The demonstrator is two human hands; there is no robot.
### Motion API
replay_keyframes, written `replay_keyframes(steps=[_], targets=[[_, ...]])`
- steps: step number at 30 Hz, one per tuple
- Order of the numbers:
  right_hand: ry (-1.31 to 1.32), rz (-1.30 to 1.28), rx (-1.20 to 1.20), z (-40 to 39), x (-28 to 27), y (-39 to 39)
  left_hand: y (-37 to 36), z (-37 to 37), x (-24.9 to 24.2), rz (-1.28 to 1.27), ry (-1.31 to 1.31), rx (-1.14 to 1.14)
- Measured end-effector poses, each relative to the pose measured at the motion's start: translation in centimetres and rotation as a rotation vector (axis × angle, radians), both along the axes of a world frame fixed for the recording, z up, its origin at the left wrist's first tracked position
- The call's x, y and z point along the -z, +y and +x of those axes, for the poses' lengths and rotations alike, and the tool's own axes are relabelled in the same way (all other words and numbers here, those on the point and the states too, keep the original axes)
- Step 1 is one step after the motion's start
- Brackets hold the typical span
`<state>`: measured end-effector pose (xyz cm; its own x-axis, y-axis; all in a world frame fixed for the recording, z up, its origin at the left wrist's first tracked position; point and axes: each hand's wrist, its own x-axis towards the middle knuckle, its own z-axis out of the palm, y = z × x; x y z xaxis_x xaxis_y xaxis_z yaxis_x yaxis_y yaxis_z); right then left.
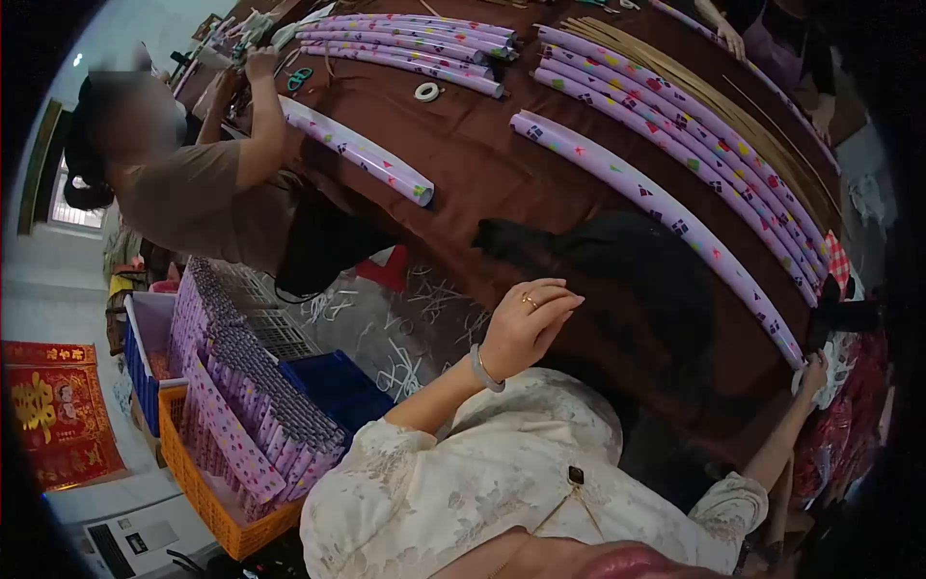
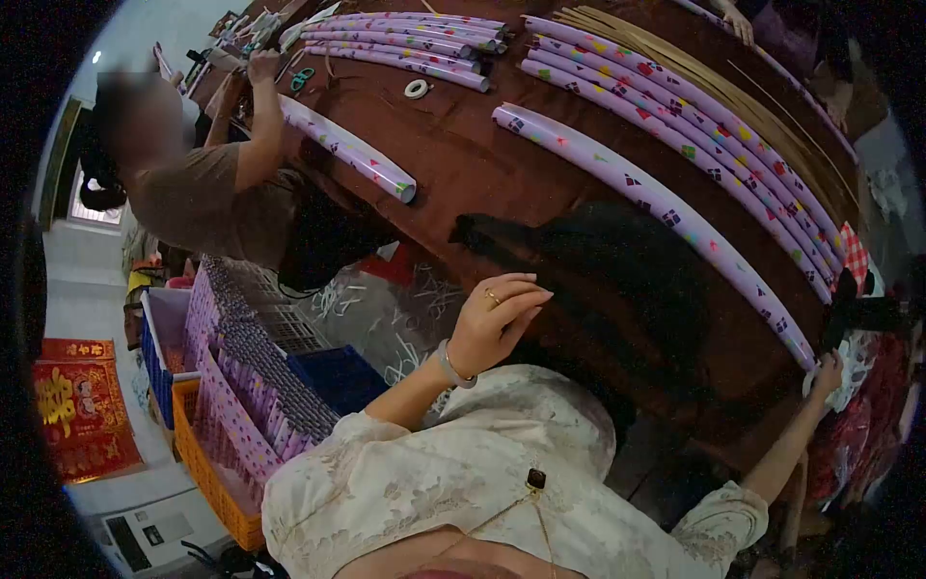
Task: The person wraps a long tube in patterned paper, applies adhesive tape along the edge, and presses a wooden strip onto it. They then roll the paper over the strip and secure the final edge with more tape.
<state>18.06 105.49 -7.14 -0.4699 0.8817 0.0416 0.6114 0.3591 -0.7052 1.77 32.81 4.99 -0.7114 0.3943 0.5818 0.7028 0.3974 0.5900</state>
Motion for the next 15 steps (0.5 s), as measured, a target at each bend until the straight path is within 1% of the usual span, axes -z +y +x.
replay_keyframes(steps=[2,3,4,5,6,7,8,9,11,13,14,15], targets=[[0.314,-0.330,-0.018,1.9,1.0,4.0,-0.5,-1.2,0.1,0.021,0.013,-0.007],[0.387,-0.365,0.148,1.3,-0.7,2.2,-0.7,-1.9,0.1,0.018,0.034,-0.035],[0.410,-0.369,0.240,0.8,-2.7,0.3,-1.0,-2.8,0.0,0.013,0.055,-0.063],[0.435,-0.375,0.333,-0.3,-6.0,-3.9,-1.3,-4.0,-0.3,0.035,0.063,-0.071],[0.315,-0.034,0.324,-3.1,-11.5,-13.1,-1.6,-5.6,-0.2,0.038,0.096,-0.122],[0.203,0.126,0.261,-2.3,-9.5,-8.8,-2.0,-7.7,-0.1,0.040,0.127,-0.172],[0.088,0.284,0.198,-1.3,-7.4,-4.3,-2.4,-10.3,0.3,0.052,0.084,-0.203],[-0.020,0.437,0.045,-2.8,-8.9,-6.8,-3.0,-13.1,0.7,0.064,0.040,-0.231],[0.114,0.354,-0.250,-6.5,-10.2,-10.4,-3.9,-18.6,0.3,0.083,-0.007,-0.288],[0.138,0.345,-0.482,-11.1,-12.2,-17.9,-4.6,-23.8,1.9,0.084,-0.202,-0.312],[0.121,0.322,-0.547,-13.3,-13.6,-22.5,-4.5,-25.5,2.8,0.089,-0.203,-0.303],[0.106,0.297,-0.611,-15.4,-15.0,-27.1,-4.0,-27.0,3.6,0.135,-0.315,-0.199]])
